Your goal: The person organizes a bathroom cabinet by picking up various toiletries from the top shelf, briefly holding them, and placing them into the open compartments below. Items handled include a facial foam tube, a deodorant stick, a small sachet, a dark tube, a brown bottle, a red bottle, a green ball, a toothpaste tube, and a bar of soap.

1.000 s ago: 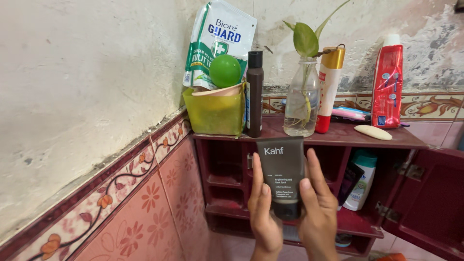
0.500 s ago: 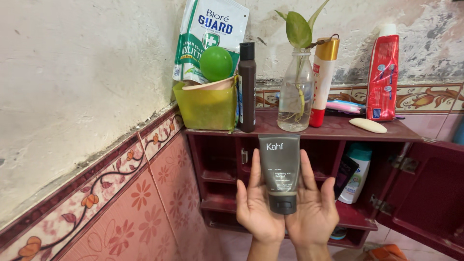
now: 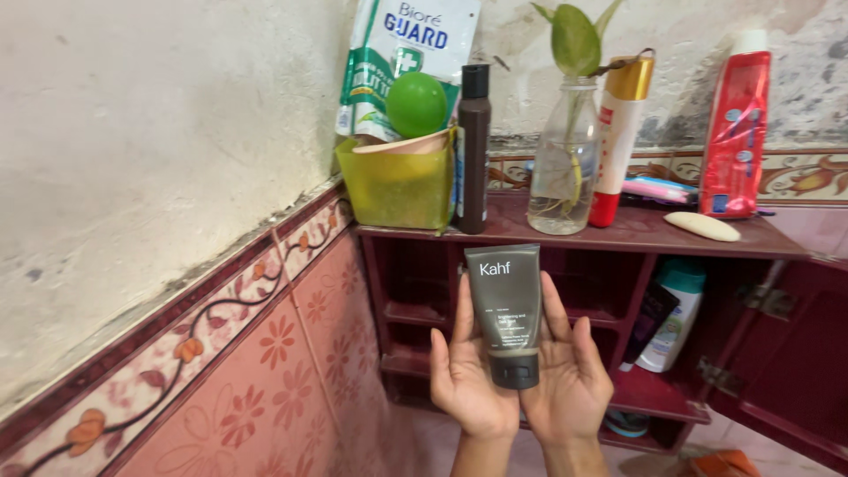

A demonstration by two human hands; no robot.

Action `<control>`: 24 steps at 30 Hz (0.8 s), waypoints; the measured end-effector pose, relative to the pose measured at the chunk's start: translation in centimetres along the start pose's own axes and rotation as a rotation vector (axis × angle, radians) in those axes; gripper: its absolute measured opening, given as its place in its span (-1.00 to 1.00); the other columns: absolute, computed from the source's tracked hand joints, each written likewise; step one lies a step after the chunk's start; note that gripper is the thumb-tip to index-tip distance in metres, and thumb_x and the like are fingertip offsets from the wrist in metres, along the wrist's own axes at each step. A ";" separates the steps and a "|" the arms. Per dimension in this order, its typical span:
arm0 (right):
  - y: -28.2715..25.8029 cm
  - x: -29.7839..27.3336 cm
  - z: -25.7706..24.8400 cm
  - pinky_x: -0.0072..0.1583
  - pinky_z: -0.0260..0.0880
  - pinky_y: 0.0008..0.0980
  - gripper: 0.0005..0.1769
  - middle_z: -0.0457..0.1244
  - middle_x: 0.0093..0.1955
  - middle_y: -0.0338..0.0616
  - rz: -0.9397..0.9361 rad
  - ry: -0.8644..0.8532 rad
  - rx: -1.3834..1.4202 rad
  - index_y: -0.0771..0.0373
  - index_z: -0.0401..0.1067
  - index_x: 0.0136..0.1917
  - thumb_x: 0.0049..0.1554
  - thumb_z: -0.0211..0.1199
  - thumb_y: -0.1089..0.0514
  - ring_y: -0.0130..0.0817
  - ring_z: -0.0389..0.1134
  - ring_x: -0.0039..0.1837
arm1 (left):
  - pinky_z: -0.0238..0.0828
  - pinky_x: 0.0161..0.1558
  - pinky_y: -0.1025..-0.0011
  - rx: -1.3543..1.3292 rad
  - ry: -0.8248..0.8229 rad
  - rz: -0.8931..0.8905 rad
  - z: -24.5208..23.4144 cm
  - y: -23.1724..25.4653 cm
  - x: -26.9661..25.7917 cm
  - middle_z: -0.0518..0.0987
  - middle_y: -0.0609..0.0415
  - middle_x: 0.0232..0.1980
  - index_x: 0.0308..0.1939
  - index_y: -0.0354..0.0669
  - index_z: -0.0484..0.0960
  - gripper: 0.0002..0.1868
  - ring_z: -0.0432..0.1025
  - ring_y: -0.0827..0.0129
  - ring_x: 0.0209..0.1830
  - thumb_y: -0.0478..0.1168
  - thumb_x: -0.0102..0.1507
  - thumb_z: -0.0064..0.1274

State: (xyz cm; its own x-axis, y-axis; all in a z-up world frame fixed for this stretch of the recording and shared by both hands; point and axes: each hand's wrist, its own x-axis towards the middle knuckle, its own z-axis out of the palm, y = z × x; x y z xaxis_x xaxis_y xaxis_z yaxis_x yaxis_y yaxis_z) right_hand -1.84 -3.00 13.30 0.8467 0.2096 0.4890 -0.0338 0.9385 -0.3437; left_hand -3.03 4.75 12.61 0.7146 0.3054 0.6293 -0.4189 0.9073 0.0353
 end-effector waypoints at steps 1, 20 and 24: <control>0.5 0.0 0.1 0.53 -0.03 -0.08 -0.26 0.05 0.61 0.09 0.011 -0.017 0.029 0.35 0.01 0.64 0.36 -0.25 -0.14 -0.08 0.06 0.58 | 0.03 0.50 0.11 0.005 0.002 0.009 -0.1 0.5 0.0 0.32 -0.24 0.52 0.59 -0.28 0.12 -0.19 0.24 0.04 0.49 0.21 0.41 -0.45; 8.5 0.2 2.1 0.47 0.13 -0.17 -0.32 0.10 0.58 0.07 0.121 -0.051 -0.105 0.35 0.01 0.63 0.29 -0.09 0.12 -0.17 0.16 0.52 | 0.11 0.47 0.14 0.191 0.067 0.172 -1.9 8.3 -0.4 0.32 -0.27 0.52 0.58 -0.28 0.15 -0.19 0.28 0.03 0.46 0.20 0.41 -0.46; 8.0 0.4 2.9 0.26 0.34 -0.34 -0.32 0.28 0.45 0.05 0.084 -0.009 -0.616 0.38 0.15 0.58 0.21 0.11 0.28 -0.31 0.33 0.36 | 0.13 0.46 0.18 0.413 0.084 0.242 -2.7 9.0 -0.2 0.33 -0.30 0.51 0.58 -0.32 0.19 -0.20 0.31 0.03 0.44 0.18 0.42 -0.49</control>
State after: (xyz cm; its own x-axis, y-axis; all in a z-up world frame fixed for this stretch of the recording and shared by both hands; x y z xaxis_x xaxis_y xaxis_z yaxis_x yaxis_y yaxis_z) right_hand -3.31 5.35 13.07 0.8499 0.2803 0.4463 0.2152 0.5884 -0.7794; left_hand -5.42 13.59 10.72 0.6048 0.5314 0.5932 -0.7539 0.6220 0.2115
